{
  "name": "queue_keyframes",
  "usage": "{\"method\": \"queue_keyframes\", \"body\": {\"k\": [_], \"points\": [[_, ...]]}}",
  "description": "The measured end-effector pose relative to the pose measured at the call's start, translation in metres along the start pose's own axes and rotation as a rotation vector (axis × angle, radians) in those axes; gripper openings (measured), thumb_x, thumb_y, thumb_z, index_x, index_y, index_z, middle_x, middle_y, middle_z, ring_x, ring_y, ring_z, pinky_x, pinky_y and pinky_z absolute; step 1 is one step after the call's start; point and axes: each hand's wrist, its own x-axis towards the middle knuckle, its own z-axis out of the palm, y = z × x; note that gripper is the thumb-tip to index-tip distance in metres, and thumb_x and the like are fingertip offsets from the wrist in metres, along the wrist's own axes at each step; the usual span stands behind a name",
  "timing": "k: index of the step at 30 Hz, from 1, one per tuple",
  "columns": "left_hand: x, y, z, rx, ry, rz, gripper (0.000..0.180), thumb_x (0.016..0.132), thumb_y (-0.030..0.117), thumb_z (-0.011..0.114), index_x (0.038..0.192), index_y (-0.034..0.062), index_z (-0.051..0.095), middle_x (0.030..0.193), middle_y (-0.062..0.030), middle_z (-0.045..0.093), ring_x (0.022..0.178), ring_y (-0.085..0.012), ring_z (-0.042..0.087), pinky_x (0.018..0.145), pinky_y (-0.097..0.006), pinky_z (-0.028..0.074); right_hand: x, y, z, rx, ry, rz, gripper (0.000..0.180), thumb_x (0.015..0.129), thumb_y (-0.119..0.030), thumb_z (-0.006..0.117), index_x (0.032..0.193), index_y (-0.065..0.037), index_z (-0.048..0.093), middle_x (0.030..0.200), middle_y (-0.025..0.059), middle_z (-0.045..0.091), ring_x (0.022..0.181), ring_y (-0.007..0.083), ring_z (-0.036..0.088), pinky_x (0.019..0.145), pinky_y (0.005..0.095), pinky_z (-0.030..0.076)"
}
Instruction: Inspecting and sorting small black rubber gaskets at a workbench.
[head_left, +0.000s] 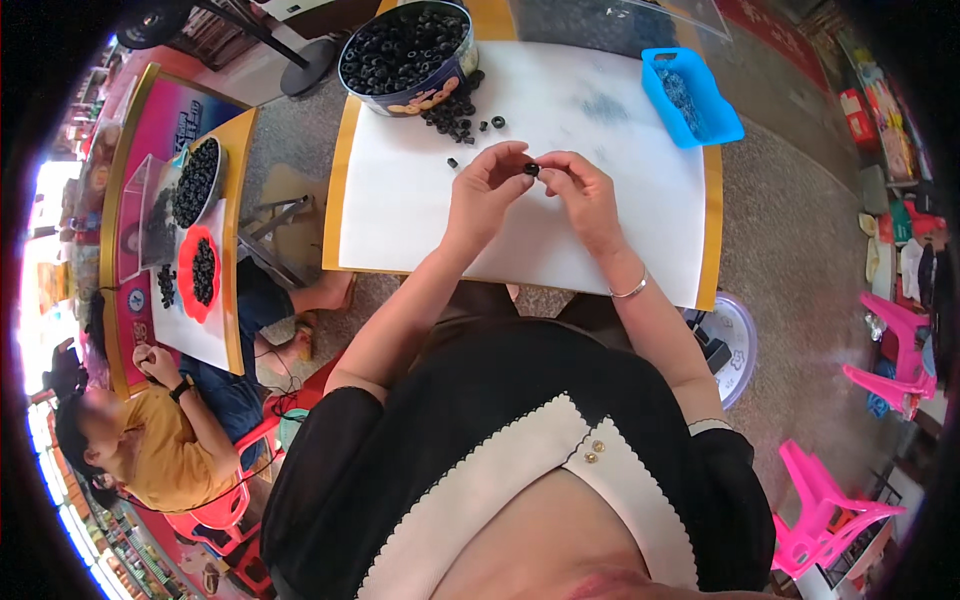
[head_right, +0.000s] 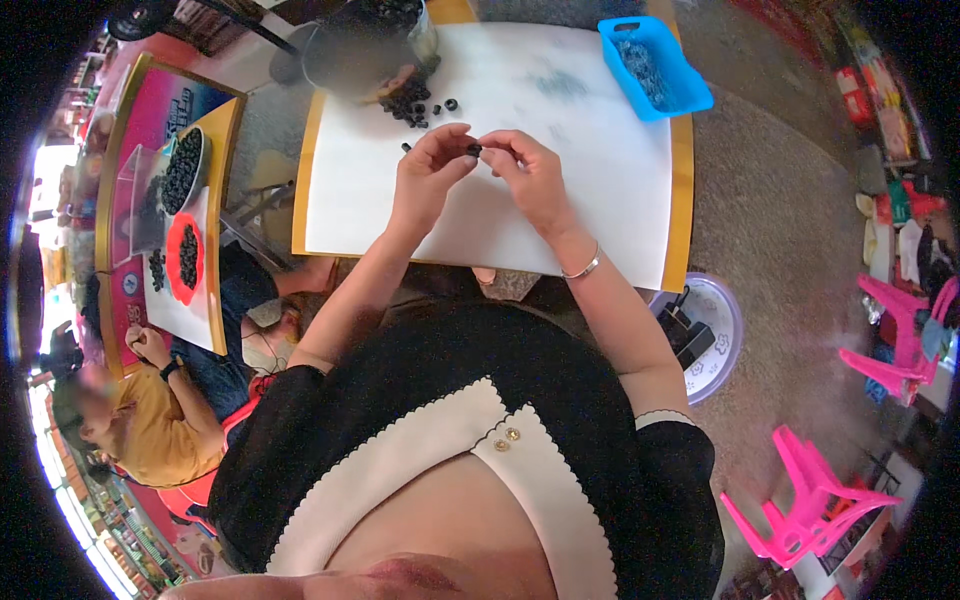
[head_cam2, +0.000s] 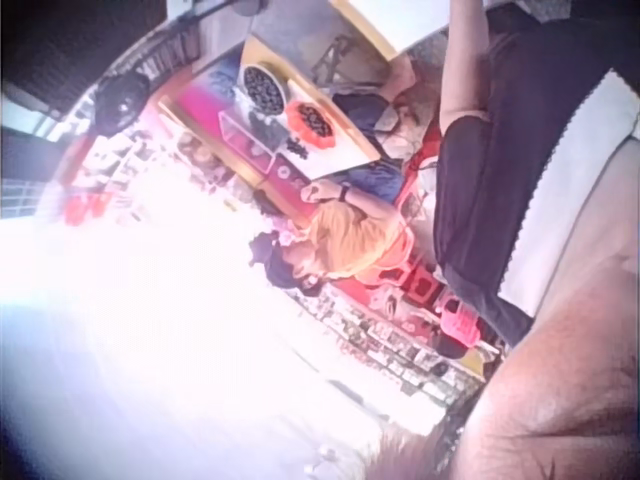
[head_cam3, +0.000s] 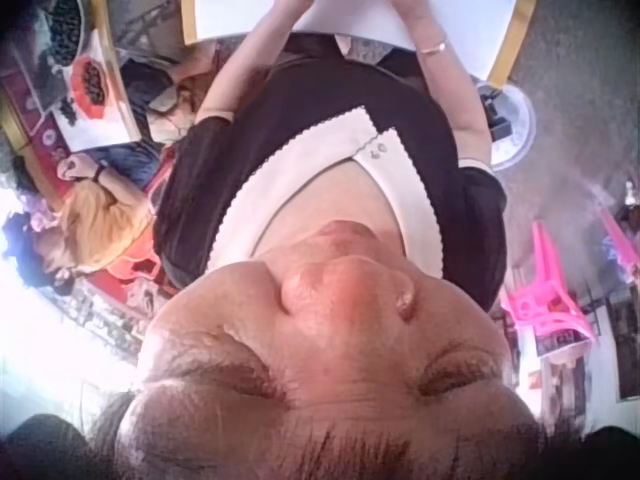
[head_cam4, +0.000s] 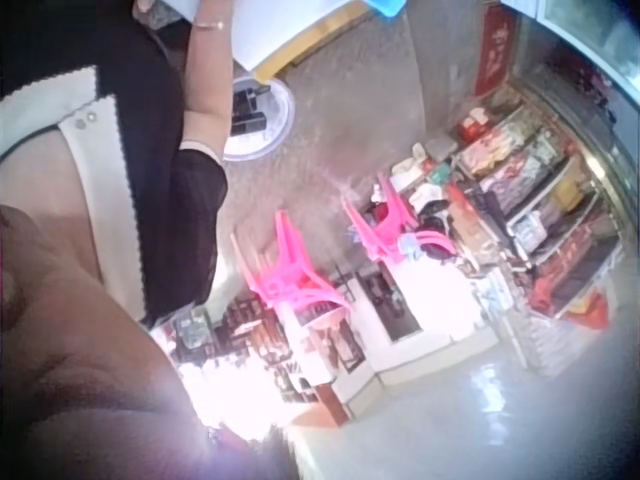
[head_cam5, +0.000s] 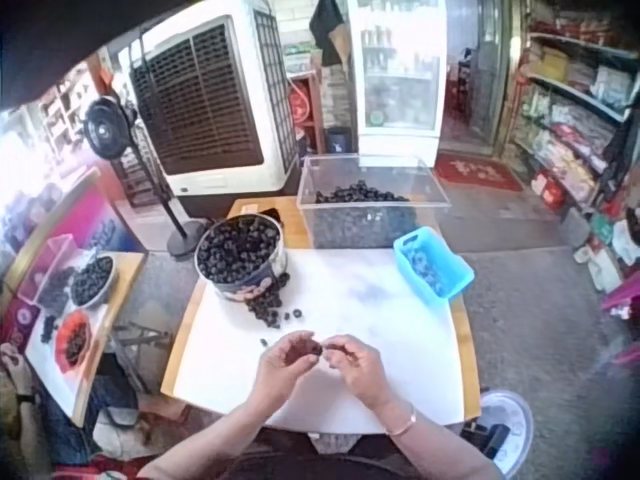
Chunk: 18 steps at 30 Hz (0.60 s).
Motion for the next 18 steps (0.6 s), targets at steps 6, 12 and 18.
{"method": "queue_keyframes", "body": {"k": [6, 12, 18], "points": [[-0.004, -0.013, 0.003, 0.136, 0.071, 0.169, 0.034, 0.082, 0.0, 0.064, 0.114, 0.001, 0.057, 0.099, -0.0068, 0.063, 0.089, -0.0116, 0.06, 0.079, -0.024, 0.048, 0.001, 0.002, 0.0, 0.01, -0.027, 0.036, 0.014, 0.085, -0.009, 0.061, 0.096, -0.001, 0.063, 0.08, 0.001, 0.062, 0.072, 0.0078, 0.055, 0.067, 0.0219, 0.047], [-0.007, -0.008, 0.002, -0.063, 0.043, 0.02, 0.02, 0.085, 0.002, 0.061, 0.105, -0.0018, 0.062, 0.093, -0.0052, 0.064, 0.082, -0.0099, 0.059, 0.075, -0.023, 0.048, 0.004, -0.001, -0.004, 0.044, -0.093, 0.075, 0.013, 0.085, -0.01, 0.061, 0.094, -0.001, 0.064, 0.079, 0.0012, 0.063, 0.072, 0.0083, 0.056, 0.066, 0.0225, 0.047], [-0.013, -0.012, -0.01, -0.087, 0.106, -0.002, 0.022, 0.088, 0.003, 0.058, 0.109, -0.0029, 0.06, 0.095, -0.0066, 0.063, 0.082, -0.0132, 0.059, 0.073, -0.026, 0.05, -0.009, -0.015, -0.019, -0.438, 0.27, -0.19, 0.012, 0.085, -0.011, 0.062, 0.091, -0.001, 0.064, 0.08, 0.0045, 0.064, 0.07, 0.009, 0.057, 0.064, 0.0242, 0.046]]}}
